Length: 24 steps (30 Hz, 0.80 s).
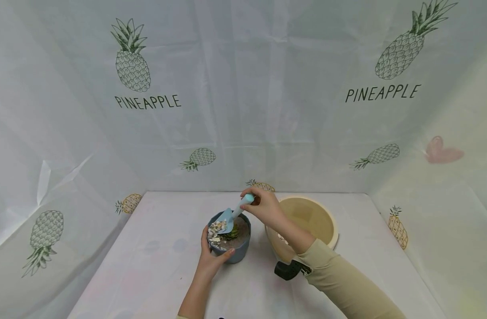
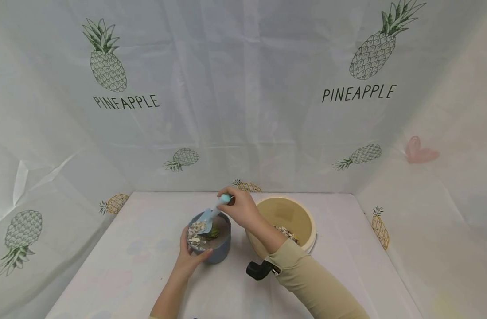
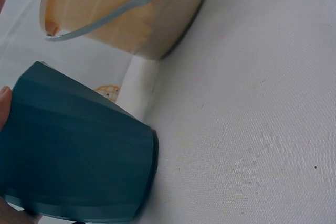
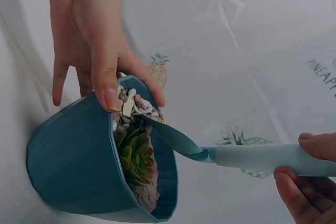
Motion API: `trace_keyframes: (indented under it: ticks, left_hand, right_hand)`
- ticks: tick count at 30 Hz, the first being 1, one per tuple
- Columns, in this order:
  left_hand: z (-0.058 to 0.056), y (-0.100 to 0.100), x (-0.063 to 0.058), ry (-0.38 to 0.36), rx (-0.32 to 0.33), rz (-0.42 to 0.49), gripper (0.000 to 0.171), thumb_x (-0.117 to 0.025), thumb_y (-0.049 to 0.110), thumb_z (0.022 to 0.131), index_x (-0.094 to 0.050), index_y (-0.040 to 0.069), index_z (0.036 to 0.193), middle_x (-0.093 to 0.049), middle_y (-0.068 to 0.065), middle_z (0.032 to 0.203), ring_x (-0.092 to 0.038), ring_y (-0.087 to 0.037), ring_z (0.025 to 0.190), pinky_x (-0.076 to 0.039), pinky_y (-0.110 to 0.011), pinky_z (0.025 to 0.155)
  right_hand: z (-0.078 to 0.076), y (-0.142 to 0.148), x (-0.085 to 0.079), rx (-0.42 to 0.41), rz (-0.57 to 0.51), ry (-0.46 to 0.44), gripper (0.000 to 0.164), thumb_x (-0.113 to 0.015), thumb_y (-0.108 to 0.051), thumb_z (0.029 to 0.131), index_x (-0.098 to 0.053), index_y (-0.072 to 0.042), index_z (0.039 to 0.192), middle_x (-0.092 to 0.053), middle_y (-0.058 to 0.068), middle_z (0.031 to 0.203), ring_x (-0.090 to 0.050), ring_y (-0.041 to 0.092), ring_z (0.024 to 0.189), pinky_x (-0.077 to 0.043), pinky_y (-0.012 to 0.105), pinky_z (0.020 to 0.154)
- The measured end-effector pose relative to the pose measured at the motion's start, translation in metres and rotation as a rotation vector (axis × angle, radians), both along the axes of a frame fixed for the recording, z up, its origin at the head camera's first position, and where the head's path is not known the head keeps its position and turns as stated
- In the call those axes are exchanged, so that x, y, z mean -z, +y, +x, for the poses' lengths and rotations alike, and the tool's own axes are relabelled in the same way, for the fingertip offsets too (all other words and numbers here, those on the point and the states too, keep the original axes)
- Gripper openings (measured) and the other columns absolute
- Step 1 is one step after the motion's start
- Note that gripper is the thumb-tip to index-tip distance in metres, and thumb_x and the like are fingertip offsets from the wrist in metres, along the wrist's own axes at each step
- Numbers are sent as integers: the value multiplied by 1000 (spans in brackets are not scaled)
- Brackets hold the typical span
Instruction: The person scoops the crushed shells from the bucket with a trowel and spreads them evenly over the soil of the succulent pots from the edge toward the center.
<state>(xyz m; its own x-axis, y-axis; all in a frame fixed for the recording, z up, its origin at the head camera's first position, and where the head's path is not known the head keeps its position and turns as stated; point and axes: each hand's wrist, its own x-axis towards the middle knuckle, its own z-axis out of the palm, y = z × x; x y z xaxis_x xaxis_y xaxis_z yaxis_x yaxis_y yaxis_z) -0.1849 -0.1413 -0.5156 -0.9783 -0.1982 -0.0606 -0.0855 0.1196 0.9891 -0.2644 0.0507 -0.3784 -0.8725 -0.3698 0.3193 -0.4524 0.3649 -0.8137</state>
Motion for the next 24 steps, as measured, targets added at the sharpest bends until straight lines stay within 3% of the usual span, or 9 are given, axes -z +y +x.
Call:
trace_keyframes:
  ticks: [13, 24]
  left_hand:
    - [1, -1, -1, -8, 1, -24, 118, -85, 19, 76, 0, 20, 157, -9, -28, 157, -12, -56, 139, -18, -74, 102]
    - [2, 0, -4, -9, 3, 12, 117, -84, 15, 77, 0, 20, 157, -6, -26, 159, -9, -56, 139, -14, -76, 101]
  right_hand:
    - [2, 1, -4, -31, 12, 7, 22, -75, -9, 86, -68, -13, 107, -62, -1, 90, -58, 15, 72, -51, 30, 62]
    - [-3, 0, -10, -25, 35, 21, 23, -77, -11, 85, -69, -14, 107, -64, -1, 91, -60, 14, 73, -52, 30, 63]
